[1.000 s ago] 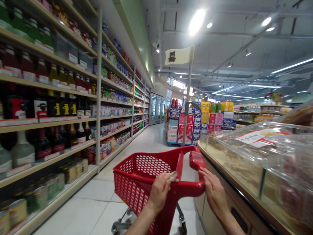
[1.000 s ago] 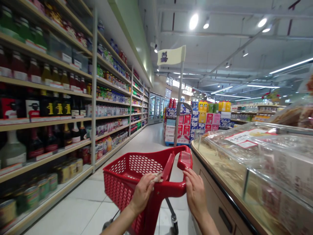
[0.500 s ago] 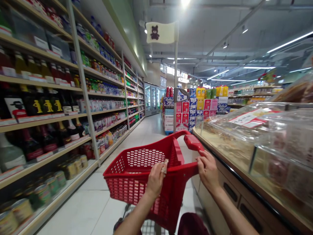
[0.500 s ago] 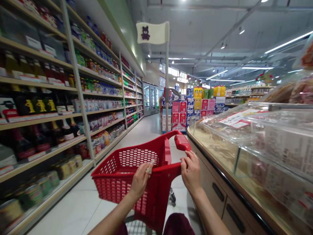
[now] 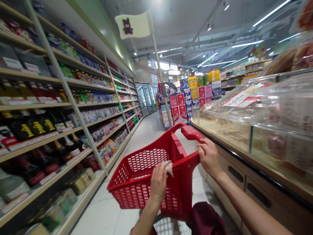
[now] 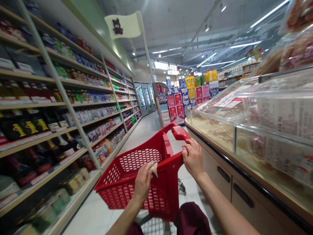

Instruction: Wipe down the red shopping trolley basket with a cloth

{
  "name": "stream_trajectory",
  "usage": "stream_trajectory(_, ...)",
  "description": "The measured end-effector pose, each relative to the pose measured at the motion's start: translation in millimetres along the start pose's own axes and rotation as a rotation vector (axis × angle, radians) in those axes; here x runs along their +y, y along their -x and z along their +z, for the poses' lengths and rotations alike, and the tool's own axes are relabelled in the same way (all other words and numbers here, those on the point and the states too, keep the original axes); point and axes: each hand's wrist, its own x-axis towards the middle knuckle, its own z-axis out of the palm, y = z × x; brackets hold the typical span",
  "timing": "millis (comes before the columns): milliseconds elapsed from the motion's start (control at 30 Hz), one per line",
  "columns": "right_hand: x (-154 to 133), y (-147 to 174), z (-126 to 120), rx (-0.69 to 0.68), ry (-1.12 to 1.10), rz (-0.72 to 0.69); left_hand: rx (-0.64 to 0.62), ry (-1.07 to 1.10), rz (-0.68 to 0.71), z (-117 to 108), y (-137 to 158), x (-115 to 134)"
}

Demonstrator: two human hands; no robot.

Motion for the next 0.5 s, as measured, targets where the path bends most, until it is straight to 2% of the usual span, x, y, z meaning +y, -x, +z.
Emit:
stream_trajectory(67, 1.1, -0.9, 1.6, -0.018, 0.021, -0.011, -0.020, 0.042, 0.070, 14.2, -15.1, 24.8)
stream_trajectory(133, 5.4, -3.8, 3.0, -0.050, 0.060, -0.002, -0.038, 0.036, 0.129, 21.5, -21.5, 31.3)
stream_trajectory(167, 8.6, -5.9, 4.0, -0.062, 0.071, 0.013, -0.047, 0.013, 0.144, 20.6, -18.9, 23.6)
stream_trajectory(233, 15.9, -11.0, 7.2, -0.083, 0.055, 0.045, -0.054, -0.061, 0.145, 11.0, -3.5, -9.7)
stream_trajectory(300, 22.7, -15.9, 11.7, -0.090, -0.006, 0.065, -0.005, -0.155, 0.068, -2.0, 16.6, -48.2)
stream_trajectory(367, 27.8, -19.2, 16.4, -0.078, -0.071, 0.082, 0.020, -0.197, 0.041, -7.5, 28.8, -67.5)
stream_trajectory(433, 32.0, -21.0, 20.1, -0.069, -0.114, 0.107, 0.014, -0.178, 0.036, -0.2, 27.0, -58.2)
stream_trajectory(500, 37.7, -22.7, 22.3, -0.095, -0.150, 0.116, -0.039, -0.103, 0.076, 14.5, 14.2, -32.4)
